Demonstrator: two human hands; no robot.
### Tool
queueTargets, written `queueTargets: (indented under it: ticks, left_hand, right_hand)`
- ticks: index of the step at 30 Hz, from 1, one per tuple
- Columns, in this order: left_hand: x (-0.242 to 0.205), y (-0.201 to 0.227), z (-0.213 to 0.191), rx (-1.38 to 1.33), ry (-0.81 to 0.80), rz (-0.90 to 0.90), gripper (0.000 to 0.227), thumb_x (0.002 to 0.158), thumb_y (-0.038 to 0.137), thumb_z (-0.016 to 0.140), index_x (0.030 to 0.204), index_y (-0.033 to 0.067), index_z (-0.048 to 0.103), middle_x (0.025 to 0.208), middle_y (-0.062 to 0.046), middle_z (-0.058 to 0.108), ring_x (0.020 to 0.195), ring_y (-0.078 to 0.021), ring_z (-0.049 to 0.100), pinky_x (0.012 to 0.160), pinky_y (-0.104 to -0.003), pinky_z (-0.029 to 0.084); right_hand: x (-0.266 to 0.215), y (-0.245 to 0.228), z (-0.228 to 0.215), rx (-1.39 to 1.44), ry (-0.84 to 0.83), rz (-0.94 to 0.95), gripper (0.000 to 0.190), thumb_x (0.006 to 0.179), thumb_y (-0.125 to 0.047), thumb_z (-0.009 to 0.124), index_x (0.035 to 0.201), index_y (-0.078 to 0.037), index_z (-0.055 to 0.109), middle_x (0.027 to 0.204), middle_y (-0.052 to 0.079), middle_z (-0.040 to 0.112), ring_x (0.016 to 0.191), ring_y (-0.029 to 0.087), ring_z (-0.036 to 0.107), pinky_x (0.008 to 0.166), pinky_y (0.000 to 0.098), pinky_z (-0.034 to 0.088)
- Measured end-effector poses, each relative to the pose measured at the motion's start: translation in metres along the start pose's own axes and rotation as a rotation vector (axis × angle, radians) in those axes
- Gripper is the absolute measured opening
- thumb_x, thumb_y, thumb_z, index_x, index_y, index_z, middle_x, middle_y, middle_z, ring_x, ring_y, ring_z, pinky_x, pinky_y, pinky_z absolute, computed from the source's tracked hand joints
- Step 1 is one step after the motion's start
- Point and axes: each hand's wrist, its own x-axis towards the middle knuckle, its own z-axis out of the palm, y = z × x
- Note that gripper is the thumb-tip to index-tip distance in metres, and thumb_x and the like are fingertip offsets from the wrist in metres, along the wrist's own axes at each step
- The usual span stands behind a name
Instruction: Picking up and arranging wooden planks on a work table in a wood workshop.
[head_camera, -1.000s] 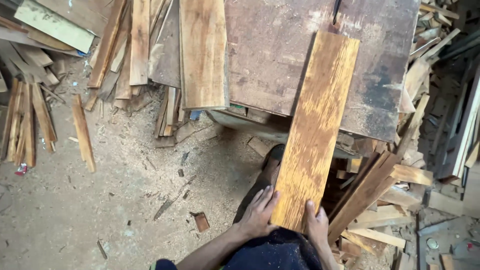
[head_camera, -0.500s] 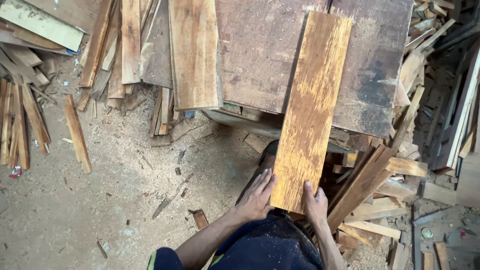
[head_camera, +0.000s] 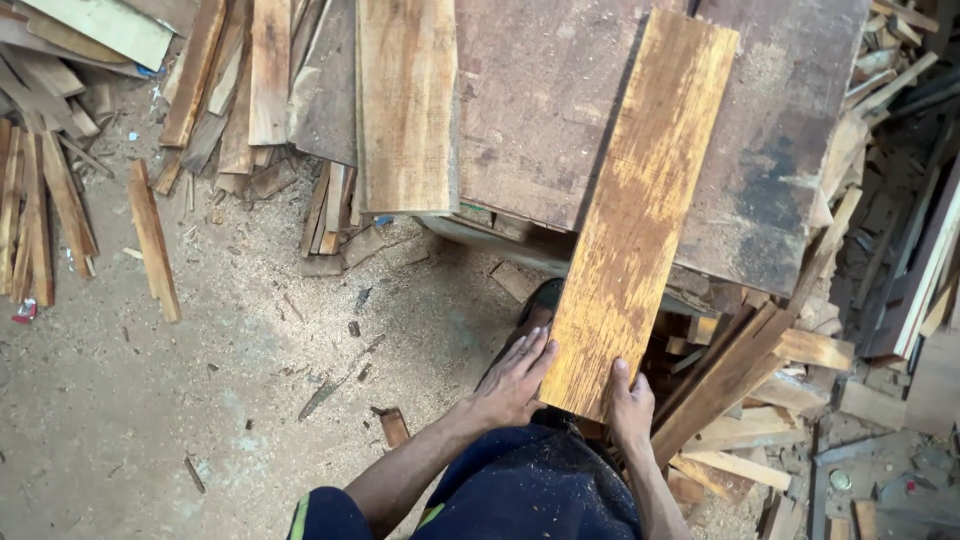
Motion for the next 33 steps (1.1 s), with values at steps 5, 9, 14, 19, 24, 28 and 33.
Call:
queueTargets:
  ticks: [5,9,14,19,24,28,33]
  left_hand:
    - [0.011,-0.004,-0.006,0.059,0.025,0.035,0.113,0.080,0.029,0.084,0.157,-0.0152,0.013,0.164,-0.041,0.006,0.158,-0.0471,0.007,0.129,-0.055,0.009]
    - [0.029,-0.007,-0.011,0.053,0.091,0.039,0.113,0.078,0.025,0.085,0.158,-0.0135,0.015,0.165,-0.040,0.009,0.158,-0.0474,0.010,0.129,-0.053,0.011]
    - [0.060,-0.023,-0.011,0.061,0.117,0.073,0.114,0.075,0.026,0.086,0.155,-0.0159,0.017,0.162,-0.042,0.011,0.155,-0.0490,0.013,0.128,-0.057,0.011]
    - [0.086,-0.020,-0.042,0.183,0.063,0.011,0.110,0.076,0.024,0.083,0.156,-0.0135,0.019,0.163,-0.040,0.013,0.156,-0.0484,0.011,0.128,-0.056,0.007]
    - [0.119,-0.030,-0.057,0.269,0.045,-0.007,0.108,0.078,0.030,0.080,0.157,-0.0100,0.019,0.165,-0.035,0.013,0.159,-0.0442,0.008,0.131,-0.053,0.001]
    - [0.150,-0.044,-0.060,0.311,0.041,-0.014,0.111,0.080,0.042,0.078,0.156,-0.0090,0.015,0.166,-0.033,0.008,0.158,-0.0410,0.002,0.127,-0.053,-0.003]
    - [0.170,-0.043,-0.071,0.341,-0.016,-0.063,0.114,0.080,0.046,0.077,0.158,-0.0063,0.013,0.167,-0.030,0.005,0.158,-0.0392,0.000,0.127,-0.051,-0.004]
  right_hand:
    - [0.014,-0.005,0.003,0.102,0.010,-0.038,0.060,0.100,-0.056,0.056,0.105,0.003,0.065,0.085,0.006,0.068,0.075,0.012,0.058,0.067,0.0312,0.050]
    - [0.039,-0.003,0.000,0.139,0.006,-0.046,0.058,0.102,-0.053,0.057,0.102,0.004,0.064,0.082,0.006,0.064,0.072,0.012,0.054,0.063,0.0320,0.048]
    - [0.072,-0.018,-0.001,0.102,0.023,-0.041,0.058,0.102,-0.052,0.058,0.097,0.005,0.064,0.081,0.006,0.065,0.071,0.013,0.055,0.063,0.0318,0.048]
    - [0.103,-0.037,0.003,0.152,0.025,-0.063,0.057,0.102,-0.053,0.059,0.096,0.003,0.064,0.081,0.004,0.064,0.072,0.011,0.053,0.063,0.0306,0.047]
    - [0.137,-0.054,0.003,0.235,0.021,-0.056,0.057,0.105,-0.052,0.061,0.096,0.004,0.062,0.080,0.004,0.059,0.070,0.013,0.049,0.061,0.0324,0.044]
    - [0.151,-0.086,0.000,0.179,0.043,-0.081,0.056,0.103,-0.053,0.061,0.096,0.002,0.065,0.080,0.003,0.062,0.070,0.012,0.052,0.062,0.0308,0.045]
    - [0.129,-0.123,-0.014,0.026,0.041,-0.081,0.060,0.103,-0.053,0.062,0.102,0.007,0.068,0.086,0.010,0.065,0.074,0.017,0.055,0.066,0.0352,0.047]
